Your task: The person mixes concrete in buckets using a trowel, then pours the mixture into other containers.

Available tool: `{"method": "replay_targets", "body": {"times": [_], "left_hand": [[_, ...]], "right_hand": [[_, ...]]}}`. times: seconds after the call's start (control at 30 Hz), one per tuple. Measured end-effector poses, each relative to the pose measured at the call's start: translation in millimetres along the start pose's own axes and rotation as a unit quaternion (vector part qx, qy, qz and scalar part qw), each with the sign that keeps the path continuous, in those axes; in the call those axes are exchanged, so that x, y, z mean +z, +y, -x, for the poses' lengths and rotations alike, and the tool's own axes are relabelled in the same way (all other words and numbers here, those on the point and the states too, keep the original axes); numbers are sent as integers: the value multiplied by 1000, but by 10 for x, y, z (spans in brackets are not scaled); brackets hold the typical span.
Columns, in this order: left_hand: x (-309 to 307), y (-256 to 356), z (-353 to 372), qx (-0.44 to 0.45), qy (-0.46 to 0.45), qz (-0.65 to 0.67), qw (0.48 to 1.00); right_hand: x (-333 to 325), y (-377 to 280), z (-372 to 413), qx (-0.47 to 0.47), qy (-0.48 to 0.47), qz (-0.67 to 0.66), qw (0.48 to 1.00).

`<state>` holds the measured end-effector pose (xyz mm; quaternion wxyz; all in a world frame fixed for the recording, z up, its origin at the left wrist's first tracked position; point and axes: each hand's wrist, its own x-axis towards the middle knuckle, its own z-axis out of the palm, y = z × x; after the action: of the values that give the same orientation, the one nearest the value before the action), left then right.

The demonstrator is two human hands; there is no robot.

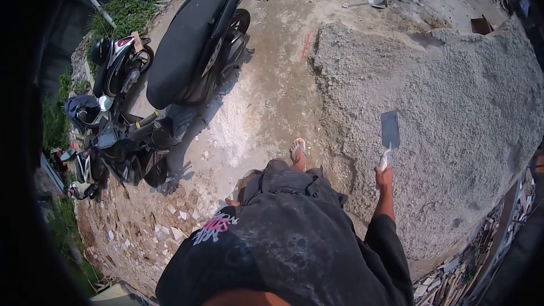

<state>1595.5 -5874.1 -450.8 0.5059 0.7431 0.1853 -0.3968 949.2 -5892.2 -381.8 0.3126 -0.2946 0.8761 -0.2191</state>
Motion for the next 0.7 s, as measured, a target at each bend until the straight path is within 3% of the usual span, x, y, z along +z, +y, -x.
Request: {"method": "replay_targets", "body": {"times": [0.07,0.1,0.13,0.3,0.37,0.47,0.57,0.6,0.63,0.7], "left_hand": [[634,196,-36,18,-7,-15,1000],[985,290,-3,26,3,-17,1000],[1463,435,252,46,39,-27,998],[3189,1106,256,-13,-56,49,997],[3974,1301,277,-25,-31,49,998],[5195,1584,445,-40,79,15,996],[6154,1799,458,-52,-5,65,996],[6427,1906,222,-38,70,56,995],[6635,1966,180,-35,97,45,994],[7275,2103,400,-40,65,14,997]], "right_hand": [[425,28,294,208,-134,-233,940],[536,58,477,273,-181,-262,908],[589,1,596,319,-204,-225,898],[636,-754,108,409,-235,-132,872],[659,-1165,-498,409,-237,-128,872],[703,-1847,-1578,410,-234,-132,872],[546,-2796,-3042,391,-220,-140,883],[481,-3192,-3597,369,-208,-139,895],[424,-3580,-4157,315,-187,-122,922],[178,-4468,-5424,100,-100,-3,990]]}}
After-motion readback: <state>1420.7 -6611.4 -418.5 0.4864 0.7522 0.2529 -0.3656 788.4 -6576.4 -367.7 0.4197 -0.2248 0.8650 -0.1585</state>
